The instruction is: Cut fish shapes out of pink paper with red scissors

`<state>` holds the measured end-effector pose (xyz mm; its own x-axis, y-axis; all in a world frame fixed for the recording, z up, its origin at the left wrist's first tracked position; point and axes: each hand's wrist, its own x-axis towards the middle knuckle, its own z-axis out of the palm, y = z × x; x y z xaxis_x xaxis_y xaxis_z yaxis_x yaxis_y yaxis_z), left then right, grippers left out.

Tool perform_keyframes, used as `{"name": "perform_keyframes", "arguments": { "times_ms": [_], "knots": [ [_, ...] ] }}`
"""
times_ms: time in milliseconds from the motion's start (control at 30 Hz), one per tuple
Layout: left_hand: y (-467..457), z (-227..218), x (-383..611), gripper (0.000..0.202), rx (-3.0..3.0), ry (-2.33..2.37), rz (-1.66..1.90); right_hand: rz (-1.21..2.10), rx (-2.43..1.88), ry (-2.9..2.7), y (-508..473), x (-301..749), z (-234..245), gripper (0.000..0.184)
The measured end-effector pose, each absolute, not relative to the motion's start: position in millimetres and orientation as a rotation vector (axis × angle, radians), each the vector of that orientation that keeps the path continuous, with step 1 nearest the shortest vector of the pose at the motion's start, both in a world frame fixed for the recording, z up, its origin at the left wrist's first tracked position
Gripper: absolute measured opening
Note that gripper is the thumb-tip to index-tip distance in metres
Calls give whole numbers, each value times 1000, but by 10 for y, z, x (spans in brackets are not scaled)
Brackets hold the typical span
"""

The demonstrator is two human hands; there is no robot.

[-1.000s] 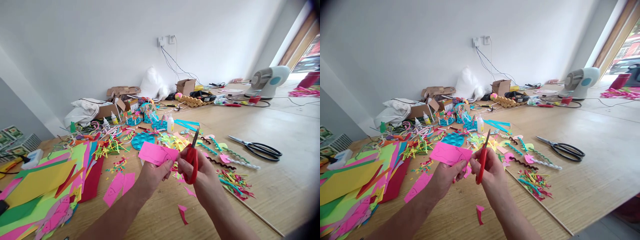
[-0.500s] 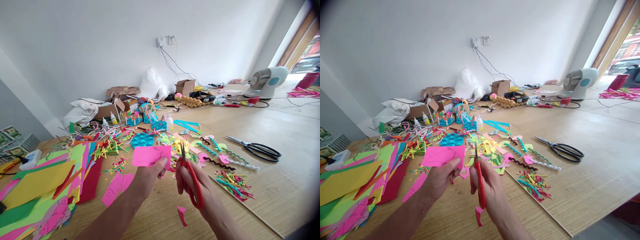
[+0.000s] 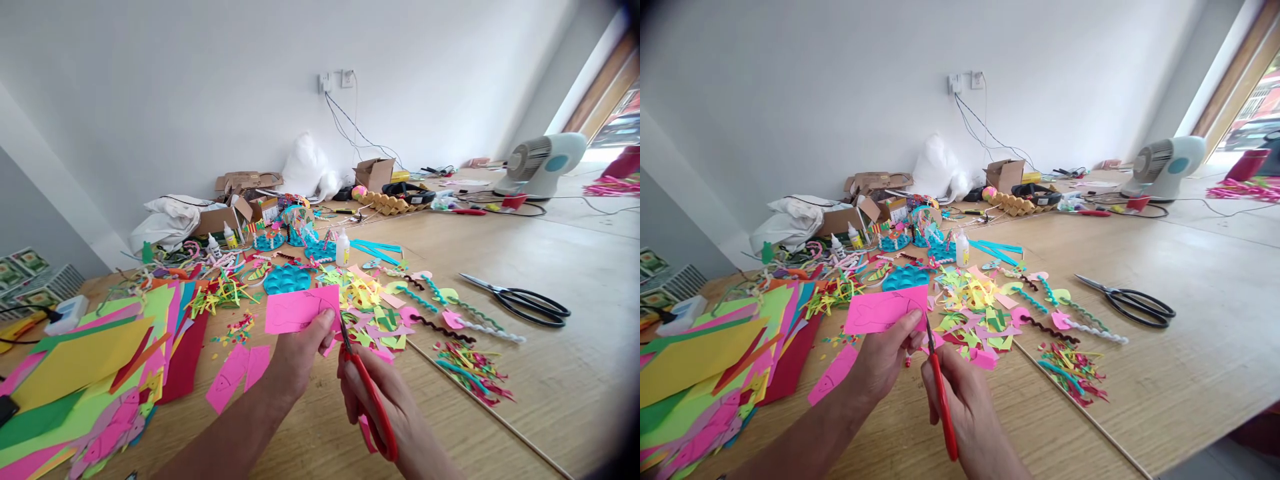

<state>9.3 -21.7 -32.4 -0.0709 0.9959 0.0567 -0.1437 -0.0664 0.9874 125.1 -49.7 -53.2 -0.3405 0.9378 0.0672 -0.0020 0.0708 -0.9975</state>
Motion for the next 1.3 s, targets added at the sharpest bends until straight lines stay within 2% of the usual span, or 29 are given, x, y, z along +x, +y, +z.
{"name": "perform_keyframes", "arguments": {
  "times_ms": [433,1300],
  "knots": [
    [-192,-388,81,34,1135,1120,1344,1467,-987,-1407,-488,1238,-676,50],
    [-214,-355,74,31,1232,1025,1258,1533,-889,-1400,-525,1332,-780,43]
  ]
}}
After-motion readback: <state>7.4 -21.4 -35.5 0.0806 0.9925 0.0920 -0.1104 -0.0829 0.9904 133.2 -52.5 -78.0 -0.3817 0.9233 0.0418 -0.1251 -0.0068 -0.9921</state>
